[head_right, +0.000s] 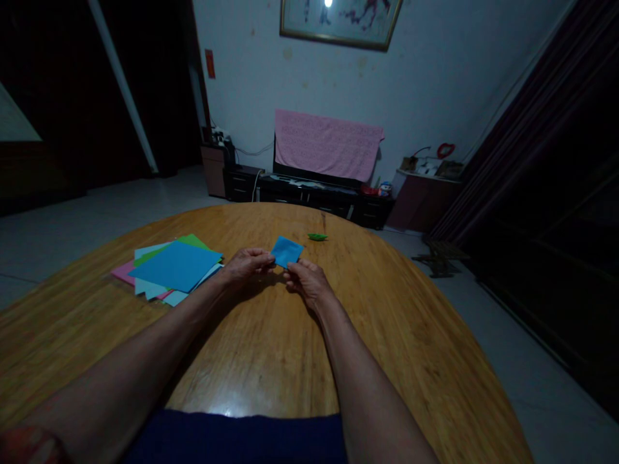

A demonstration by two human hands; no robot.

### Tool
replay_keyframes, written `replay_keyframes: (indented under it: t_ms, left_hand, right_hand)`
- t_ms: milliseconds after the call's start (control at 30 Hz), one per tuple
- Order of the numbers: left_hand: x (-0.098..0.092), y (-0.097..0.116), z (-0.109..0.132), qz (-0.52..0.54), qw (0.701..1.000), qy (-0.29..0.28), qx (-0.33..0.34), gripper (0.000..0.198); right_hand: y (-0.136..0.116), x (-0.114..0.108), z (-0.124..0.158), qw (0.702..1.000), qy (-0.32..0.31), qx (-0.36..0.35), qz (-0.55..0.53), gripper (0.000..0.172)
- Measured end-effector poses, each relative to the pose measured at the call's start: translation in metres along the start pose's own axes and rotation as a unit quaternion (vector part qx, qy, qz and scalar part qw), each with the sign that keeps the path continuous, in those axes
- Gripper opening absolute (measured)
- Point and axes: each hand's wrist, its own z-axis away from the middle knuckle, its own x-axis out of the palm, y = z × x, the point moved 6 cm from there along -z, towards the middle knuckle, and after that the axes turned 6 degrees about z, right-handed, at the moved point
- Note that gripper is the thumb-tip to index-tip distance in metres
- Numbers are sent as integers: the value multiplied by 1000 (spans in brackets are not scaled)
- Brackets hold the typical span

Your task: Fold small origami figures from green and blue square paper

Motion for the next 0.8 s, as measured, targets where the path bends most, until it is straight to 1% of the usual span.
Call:
replay_keyframes:
  t_ms: [100,200,367,500,667,800]
  left_hand:
    - [-1,1,-1,-5,1000,-4,-4,26]
    - [-4,2,-3,19,1000,6,-8,25]
    - [-9,-1,-7,30,999,20,-10,27]
    - [-10,-7,-9,46,998,26,-15,28]
    - [-11,-4,-11,53,998,44,12,30]
    - [-17,-1,-13,15,998,47,30,27]
  right_hand:
    - [-1,0,1,1000,11,-7,20,22]
    - [1,2,3,999,12,-10,51,20]
    - [4,12,8,997,-31,-12,65,22]
    - [5,14,10,996,-42,-5,80,21]
    - [7,15,9,996,-50,-15,76,21]
    - [9,15,7,992,-63,-20,109,24]
